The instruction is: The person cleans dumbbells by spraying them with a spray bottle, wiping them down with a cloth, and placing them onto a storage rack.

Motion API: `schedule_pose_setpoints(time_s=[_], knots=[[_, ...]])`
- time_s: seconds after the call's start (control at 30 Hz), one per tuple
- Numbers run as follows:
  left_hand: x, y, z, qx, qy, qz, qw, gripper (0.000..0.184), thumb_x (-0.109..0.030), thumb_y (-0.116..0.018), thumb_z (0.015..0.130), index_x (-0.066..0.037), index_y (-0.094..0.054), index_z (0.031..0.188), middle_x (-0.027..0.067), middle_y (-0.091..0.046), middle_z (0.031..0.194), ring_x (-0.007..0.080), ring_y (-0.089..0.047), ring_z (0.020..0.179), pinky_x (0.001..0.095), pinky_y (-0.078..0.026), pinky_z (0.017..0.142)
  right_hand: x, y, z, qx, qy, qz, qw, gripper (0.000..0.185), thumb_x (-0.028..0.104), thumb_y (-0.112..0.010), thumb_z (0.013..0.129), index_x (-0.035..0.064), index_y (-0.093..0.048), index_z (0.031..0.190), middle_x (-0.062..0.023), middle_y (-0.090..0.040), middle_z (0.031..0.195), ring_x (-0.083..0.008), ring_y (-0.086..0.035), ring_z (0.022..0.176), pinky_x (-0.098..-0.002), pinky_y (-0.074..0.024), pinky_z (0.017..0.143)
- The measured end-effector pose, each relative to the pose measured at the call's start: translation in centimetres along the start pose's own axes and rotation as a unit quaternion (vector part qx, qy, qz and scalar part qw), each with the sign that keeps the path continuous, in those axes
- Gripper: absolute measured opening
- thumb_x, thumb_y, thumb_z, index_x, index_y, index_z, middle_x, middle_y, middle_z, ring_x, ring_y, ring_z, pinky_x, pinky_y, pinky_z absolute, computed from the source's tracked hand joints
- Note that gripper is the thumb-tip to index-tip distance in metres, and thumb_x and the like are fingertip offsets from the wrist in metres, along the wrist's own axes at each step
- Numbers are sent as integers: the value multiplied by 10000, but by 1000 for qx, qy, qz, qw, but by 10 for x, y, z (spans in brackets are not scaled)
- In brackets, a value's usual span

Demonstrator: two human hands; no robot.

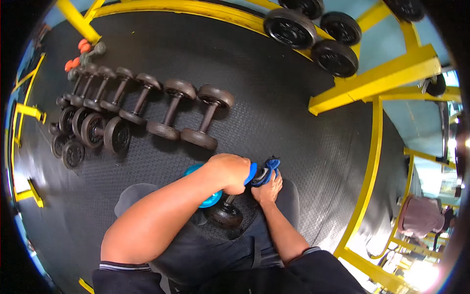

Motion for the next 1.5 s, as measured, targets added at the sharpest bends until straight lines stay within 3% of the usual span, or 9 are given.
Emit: schedule_pose_setpoints(time_s=[0.17,0.5,0.6,0.93,1.03,1.1,1.23,1.33,1.5], knots=[[-1,14,-16,-49,22,25,998,382,-169,-649,719,54,-559,1016,212,-650,992,354,-638,946,429,-513,818,26,-5,14,-60,204,122,969,863,182,-782,584,5,-347,1309,-278,-359,1340,-444,-393,1208,-501,-348,1028],[33,53,-26,-55,39,-75,995,261,-123,-604,711,25,-591,925,213,-662,910,380,-641,884,456,-510,767,83,-22,60,213,239,-20,947,851,198,-762,593,33,-352,1320,-215,-476,1115,-400,-524,1027,-456,-452,908],[47,54,-20,-123,47,-91,987,266,-131,-611,706,22,-592,922,214,-663,914,368,-646,892,449,-513,772,91,-6,81,191,249,-22,949,814,218,-744,625,41,-361,1322,-224,-472,1123,-419,-519,1023,-478,-451,897],[57,23,-7,7,124,-69,990,285,-98,-649,704,-36,-711,975,141,-691,1014,290,-661,978,406,-533,789,101,49,129,32,291,-106,950,851,207,-786,560,25,-399,1296,-225,-474,1168,-409,-501,1078,-468,-420,952],[57,26,-12,-17,111,-72,991,293,-101,-636,702,-37,-709,978,144,-688,1016,299,-658,979,409,-532,790,57,37,111,-56,225,-90,969,838,248,-791,561,8,-422,1274,-234,-486,1166,-403,-480,1104,-489,-387,970],[47,29,-23,2,115,-69,991,306,-97,-624,699,-42,-708,988,142,-684,1032,303,-651,993,409,-528,804,-3,18,98,-36,25,8,999,730,258,-790,574,-24,-509,1186,-236,-504,1147,-396,-459,1127,-481,-362,992],[41,18,-33,-14,95,-34,995,309,-126,-612,711,-47,-708,994,140,-675,1071,288,-642,1017,406,-522,826,-27,35,64,-103,-29,-57,993,558,237,-785,608,-55,-593,1044,-228,-532,1112,-395,-488,1082,-466,-382,978],[40,7,-30,-45,88,-32,995,306,-137,-607,701,-35,-710,971,161,-674,1055,295,-646,1002,409,-523,821,-11,48,41,-100,-36,168,980,451,212,-771,665,-79,-610,971,-184,-591,1003,-351,-585,903,-429,-464,856],[29,-17,-20,-22,70,-60,996,314,-155,-621,684,3,-702,942,199,-674,1002,326,-655,960,419,-525,814,1,33,19,51,-263,612,744,312,218,-649,825,9,-560,1039,-141,-618,908,-292,-629,715,-368,-524,602]])
Point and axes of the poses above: each hand's wrist, its own z-axis towards the middle knuckle, its own y-axis out of the back of the hand, x = y × z, the point moved 4 cm from there along z, towards the middle knuckle
